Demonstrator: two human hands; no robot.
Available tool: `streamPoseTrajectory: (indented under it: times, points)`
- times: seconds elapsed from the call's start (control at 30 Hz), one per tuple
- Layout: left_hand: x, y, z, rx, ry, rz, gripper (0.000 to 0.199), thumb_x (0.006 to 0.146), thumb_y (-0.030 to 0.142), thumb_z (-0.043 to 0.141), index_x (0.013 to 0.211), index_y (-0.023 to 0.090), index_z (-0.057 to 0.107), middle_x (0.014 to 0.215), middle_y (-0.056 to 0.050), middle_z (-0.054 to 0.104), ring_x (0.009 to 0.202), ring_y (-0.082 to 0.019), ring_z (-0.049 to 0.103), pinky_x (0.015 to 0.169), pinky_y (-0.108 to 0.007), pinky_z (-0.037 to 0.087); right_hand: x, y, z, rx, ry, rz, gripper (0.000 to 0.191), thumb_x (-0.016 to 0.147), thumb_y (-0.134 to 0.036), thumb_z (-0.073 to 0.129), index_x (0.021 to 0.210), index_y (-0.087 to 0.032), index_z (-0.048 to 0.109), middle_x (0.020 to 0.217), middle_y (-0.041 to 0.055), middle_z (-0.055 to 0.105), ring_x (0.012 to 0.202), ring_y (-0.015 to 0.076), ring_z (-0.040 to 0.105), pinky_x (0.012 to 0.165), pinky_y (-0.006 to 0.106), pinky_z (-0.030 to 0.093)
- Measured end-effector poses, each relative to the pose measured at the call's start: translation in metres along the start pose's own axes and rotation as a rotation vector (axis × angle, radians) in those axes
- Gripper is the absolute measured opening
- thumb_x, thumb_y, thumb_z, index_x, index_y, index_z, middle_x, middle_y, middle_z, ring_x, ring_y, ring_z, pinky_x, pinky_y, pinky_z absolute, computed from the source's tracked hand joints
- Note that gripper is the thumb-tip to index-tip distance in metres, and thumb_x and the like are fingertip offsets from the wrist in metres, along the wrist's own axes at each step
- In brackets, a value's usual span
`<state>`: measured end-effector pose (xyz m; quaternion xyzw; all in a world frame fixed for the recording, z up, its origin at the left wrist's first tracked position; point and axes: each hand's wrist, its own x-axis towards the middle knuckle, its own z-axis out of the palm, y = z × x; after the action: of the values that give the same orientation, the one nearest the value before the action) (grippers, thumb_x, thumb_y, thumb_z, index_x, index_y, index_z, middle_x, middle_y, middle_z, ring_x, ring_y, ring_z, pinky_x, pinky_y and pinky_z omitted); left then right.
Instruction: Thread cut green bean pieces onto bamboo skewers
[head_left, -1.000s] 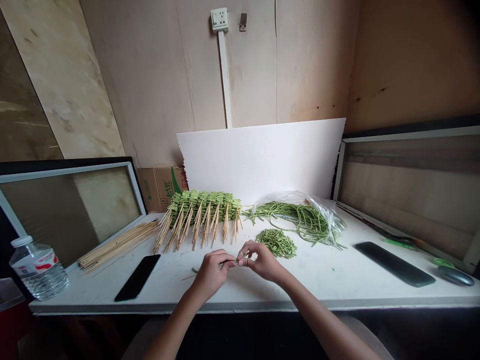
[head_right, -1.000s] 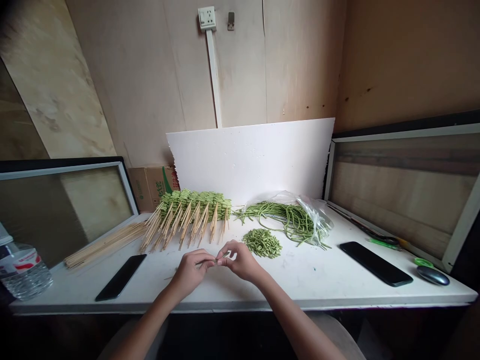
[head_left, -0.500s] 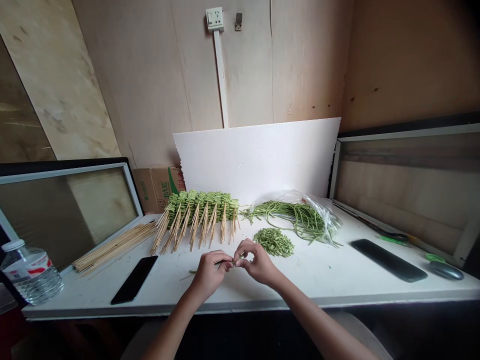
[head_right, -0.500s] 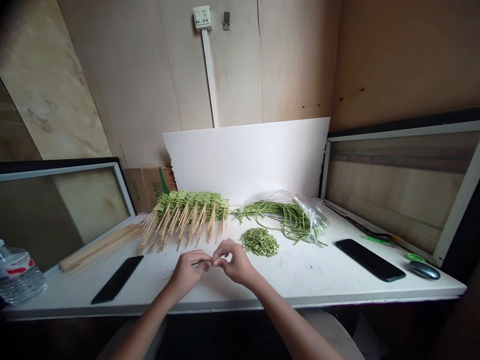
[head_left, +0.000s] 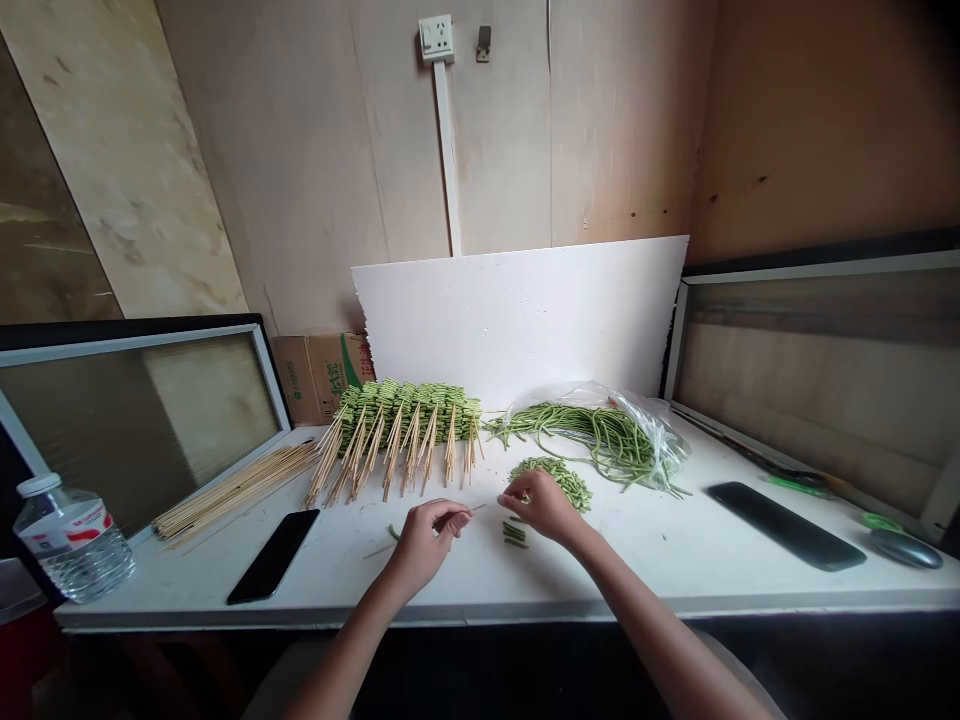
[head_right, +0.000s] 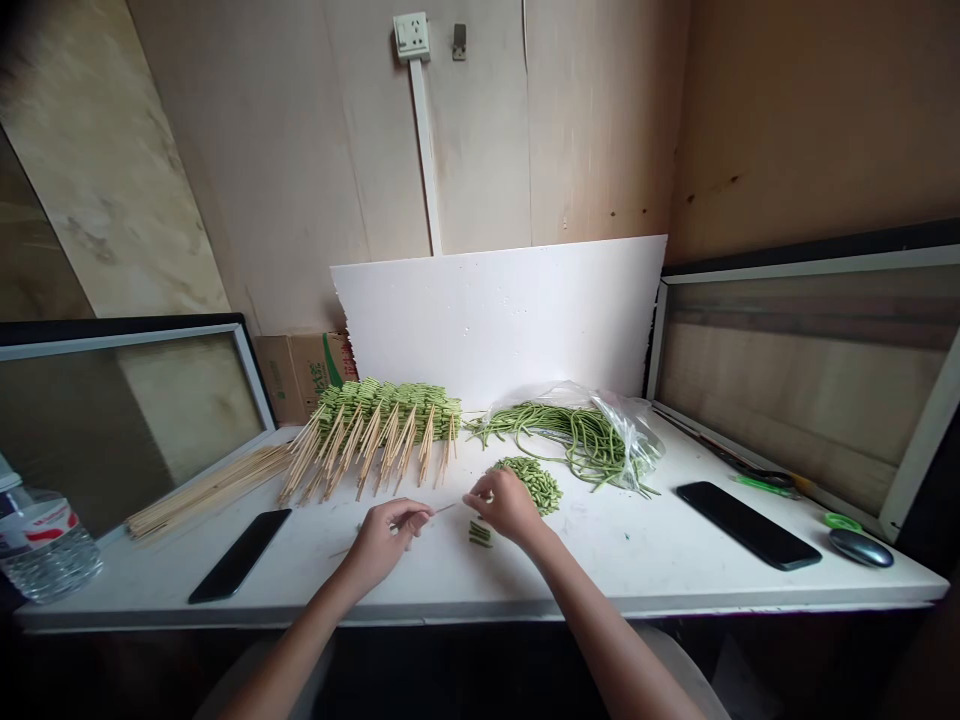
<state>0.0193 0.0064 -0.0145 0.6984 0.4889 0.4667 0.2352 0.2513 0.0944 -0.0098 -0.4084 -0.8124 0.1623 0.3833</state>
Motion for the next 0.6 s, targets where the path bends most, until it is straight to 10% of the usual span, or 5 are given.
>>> streamPoseTrajectory:
  times: [0.2, 0.6]
  points:
    - [-0.001, 0.000, 0.002, 0.111, -0.031, 0.024, 0.040, 0.102, 0.045, 0.049, 0.102, 0.018, 0.078, 0.095, -0.009, 0.072, 0.086, -0.020, 0.066, 0.077, -0.030, 0.052, -0.005, 0.025, 0.012, -0.064, -0.180, 0.124, 0.025, 0.081, -0.037, 0.075, 0.063, -0.020, 0.074, 0.061, 0.0060, 0.069, 0.055, 0.0191, 0.058, 0.055, 0.030, 0.041]
    - [-0.001, -0.009, 0.003, 0.112, -0.055, 0.067, 0.032, 0.102, 0.033, 0.049, 0.122, 0.023, 0.072, 0.108, -0.008, 0.061, 0.085, -0.016, 0.063, 0.080, -0.029, 0.055, -0.006, 0.021, 0.008, -0.079, -0.143, 0.124, 0.047, 0.094, -0.041, 0.061, 0.053, -0.020, 0.060, 0.049, 0.0029, 0.056, 0.041, 0.0116, 0.042, 0.047, 0.026, 0.030]
